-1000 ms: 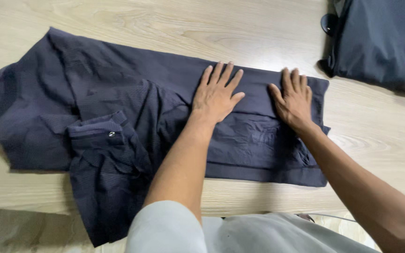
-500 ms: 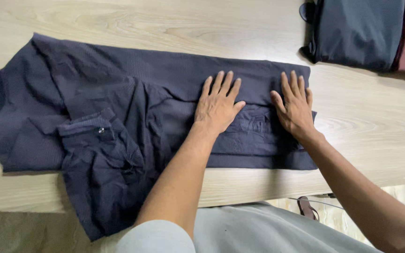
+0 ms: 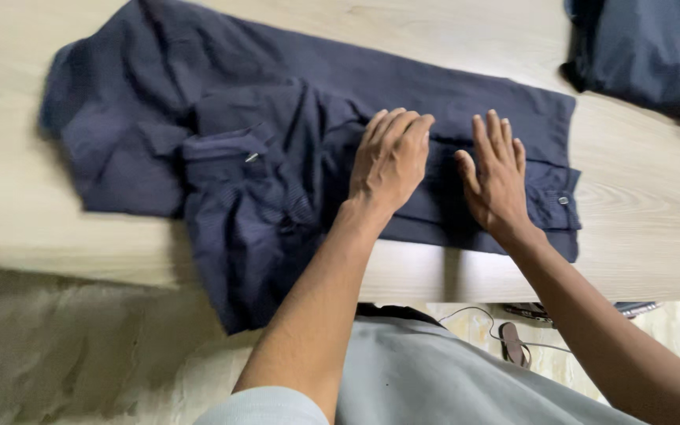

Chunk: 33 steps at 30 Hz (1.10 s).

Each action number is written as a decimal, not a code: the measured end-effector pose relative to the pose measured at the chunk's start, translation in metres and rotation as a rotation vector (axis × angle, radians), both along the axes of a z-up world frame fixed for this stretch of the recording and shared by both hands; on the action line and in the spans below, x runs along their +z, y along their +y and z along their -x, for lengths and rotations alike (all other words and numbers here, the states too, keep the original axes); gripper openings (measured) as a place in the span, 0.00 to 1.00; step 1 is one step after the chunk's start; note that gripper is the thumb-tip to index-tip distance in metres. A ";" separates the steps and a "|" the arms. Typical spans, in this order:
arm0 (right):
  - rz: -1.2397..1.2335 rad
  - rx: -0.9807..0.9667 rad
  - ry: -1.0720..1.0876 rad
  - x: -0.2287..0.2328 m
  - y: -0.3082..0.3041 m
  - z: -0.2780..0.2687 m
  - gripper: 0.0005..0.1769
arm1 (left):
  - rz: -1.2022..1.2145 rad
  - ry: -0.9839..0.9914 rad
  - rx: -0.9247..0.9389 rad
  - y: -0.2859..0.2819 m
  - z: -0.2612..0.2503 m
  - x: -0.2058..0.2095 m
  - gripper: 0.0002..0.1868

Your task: The person folds a dark blue shirt and a pair of beige trousers on a light wooden table. They smooth the fabric, fold the sleeves and legs, and stack the items neatly.

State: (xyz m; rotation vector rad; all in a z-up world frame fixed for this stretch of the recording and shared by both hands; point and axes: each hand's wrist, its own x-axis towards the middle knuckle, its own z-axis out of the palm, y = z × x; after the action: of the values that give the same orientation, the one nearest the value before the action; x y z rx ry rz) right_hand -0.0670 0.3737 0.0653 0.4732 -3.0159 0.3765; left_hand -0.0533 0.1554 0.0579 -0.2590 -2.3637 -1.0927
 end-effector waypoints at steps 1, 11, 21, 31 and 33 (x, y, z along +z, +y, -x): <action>-0.007 0.039 -0.016 -0.003 -0.011 -0.006 0.37 | -0.013 0.028 0.005 -0.008 -0.008 0.003 0.12; 0.011 0.030 0.009 0.003 -0.039 -0.033 0.38 | -0.020 -0.007 0.675 -0.127 -0.081 0.022 0.24; 0.369 0.087 0.005 0.008 -0.088 -0.207 0.28 | -0.116 -0.248 0.437 -0.216 -0.121 0.011 0.20; 0.790 0.036 -0.013 0.034 -0.116 -0.246 0.56 | -0.285 -0.311 -0.290 -0.100 -0.245 0.066 0.10; 0.759 0.269 0.078 0.045 -0.124 -0.255 0.46 | -0.292 -0.195 -0.297 -0.101 -0.272 0.072 0.14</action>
State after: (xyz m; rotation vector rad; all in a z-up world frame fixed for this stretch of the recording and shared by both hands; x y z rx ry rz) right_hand 0.1882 0.2501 0.1100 0.7710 -2.4548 1.3904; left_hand 0.2188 0.0548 0.1295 -0.4227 -2.3405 -1.6518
